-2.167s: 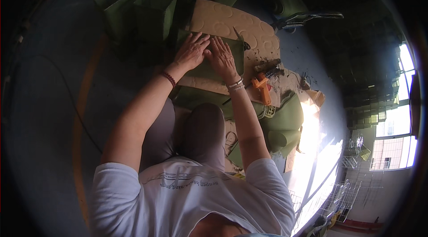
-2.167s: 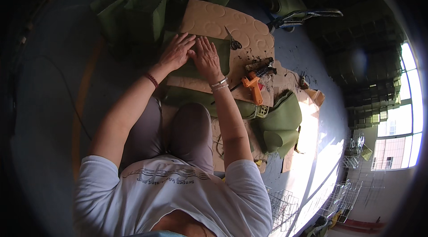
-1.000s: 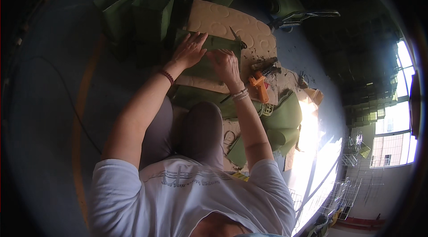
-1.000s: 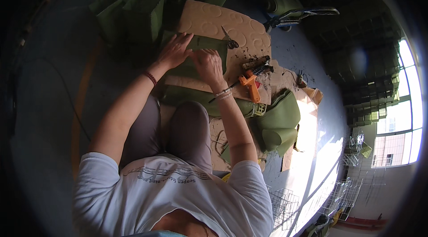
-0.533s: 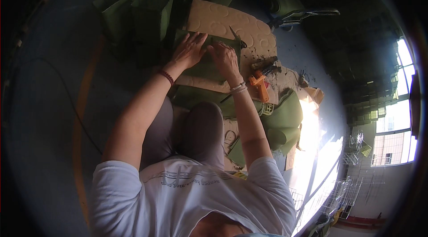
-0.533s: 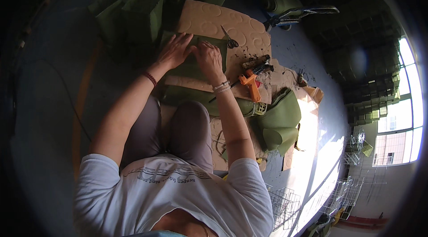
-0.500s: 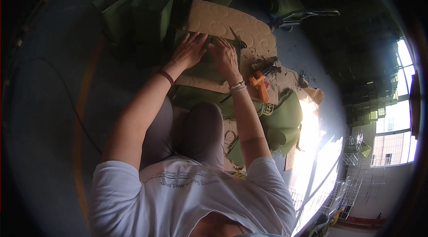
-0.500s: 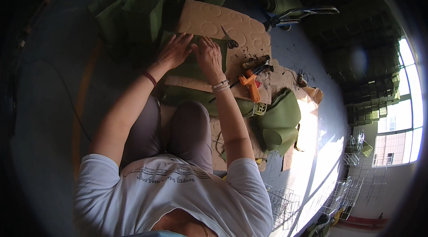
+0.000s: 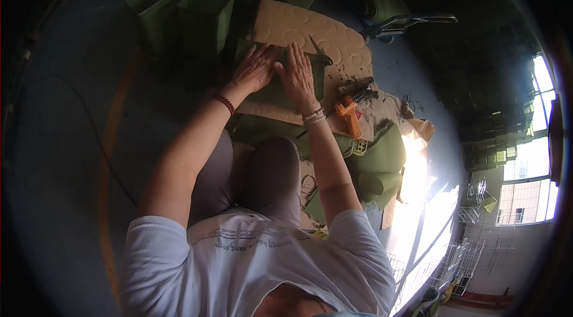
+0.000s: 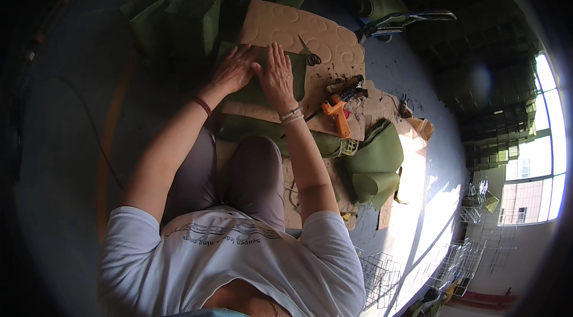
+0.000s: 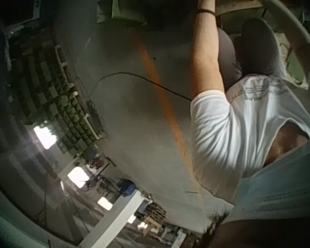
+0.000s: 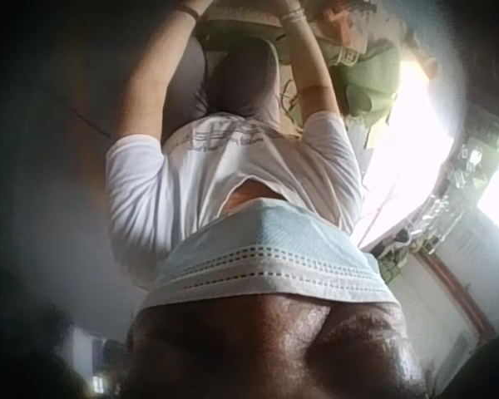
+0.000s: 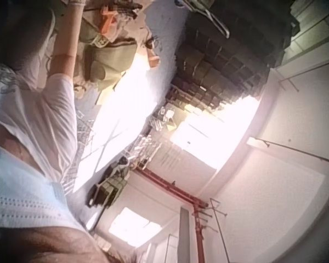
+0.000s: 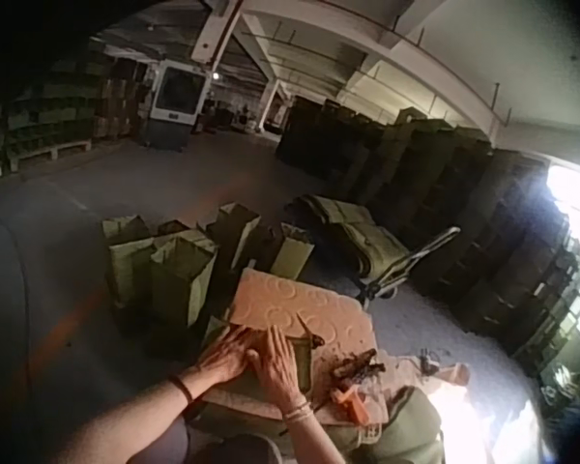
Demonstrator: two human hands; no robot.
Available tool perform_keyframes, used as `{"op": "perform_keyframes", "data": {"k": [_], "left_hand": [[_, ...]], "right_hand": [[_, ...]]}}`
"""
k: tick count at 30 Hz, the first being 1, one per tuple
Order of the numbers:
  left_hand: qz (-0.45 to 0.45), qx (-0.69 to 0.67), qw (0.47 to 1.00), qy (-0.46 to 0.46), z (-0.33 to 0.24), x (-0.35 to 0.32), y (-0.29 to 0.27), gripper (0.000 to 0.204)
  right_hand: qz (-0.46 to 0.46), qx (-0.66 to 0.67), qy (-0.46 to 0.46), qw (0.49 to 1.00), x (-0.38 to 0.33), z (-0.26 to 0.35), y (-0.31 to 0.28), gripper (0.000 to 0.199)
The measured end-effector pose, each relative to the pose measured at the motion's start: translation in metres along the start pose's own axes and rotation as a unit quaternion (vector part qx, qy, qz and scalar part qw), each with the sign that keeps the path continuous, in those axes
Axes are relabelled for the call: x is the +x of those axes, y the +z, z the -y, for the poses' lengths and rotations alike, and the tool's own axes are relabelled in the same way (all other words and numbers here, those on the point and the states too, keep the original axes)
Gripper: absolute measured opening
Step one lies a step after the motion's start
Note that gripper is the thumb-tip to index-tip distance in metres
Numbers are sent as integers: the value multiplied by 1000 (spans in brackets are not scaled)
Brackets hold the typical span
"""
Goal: Apply green fabric and foam to a metal furniture frame using a glue gun and metal staples/attachments.
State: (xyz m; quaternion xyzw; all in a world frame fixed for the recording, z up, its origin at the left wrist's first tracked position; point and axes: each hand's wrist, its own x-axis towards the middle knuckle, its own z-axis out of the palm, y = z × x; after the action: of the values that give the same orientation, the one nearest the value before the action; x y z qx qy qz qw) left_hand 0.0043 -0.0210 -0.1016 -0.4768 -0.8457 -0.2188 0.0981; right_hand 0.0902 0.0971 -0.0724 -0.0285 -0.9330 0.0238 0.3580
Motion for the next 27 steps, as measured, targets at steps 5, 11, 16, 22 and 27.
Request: {"op": "perform_keyframes", "data": {"k": [5,11,16,22,27], "left_hand": [[4,28,999,28,7,-6,0,52],[-5,-21,1000,-5,2,-4,-3,53],[-60,-9,998,35,15,-3,7,50],[-276,-132,921,-241,54,-5,-9,44],[-23,-615,713,-336,66,-19,6,37]], "right_hand": [[102,47,7,994,-12,2,1,44],[182,180,77,964,5,-2,-23,55],[207,23,32,978,-1,-14,22,76],[192,8,37,981,-5,-6,21,82],[200,5,44,979,-4,-4,18,82]]}}
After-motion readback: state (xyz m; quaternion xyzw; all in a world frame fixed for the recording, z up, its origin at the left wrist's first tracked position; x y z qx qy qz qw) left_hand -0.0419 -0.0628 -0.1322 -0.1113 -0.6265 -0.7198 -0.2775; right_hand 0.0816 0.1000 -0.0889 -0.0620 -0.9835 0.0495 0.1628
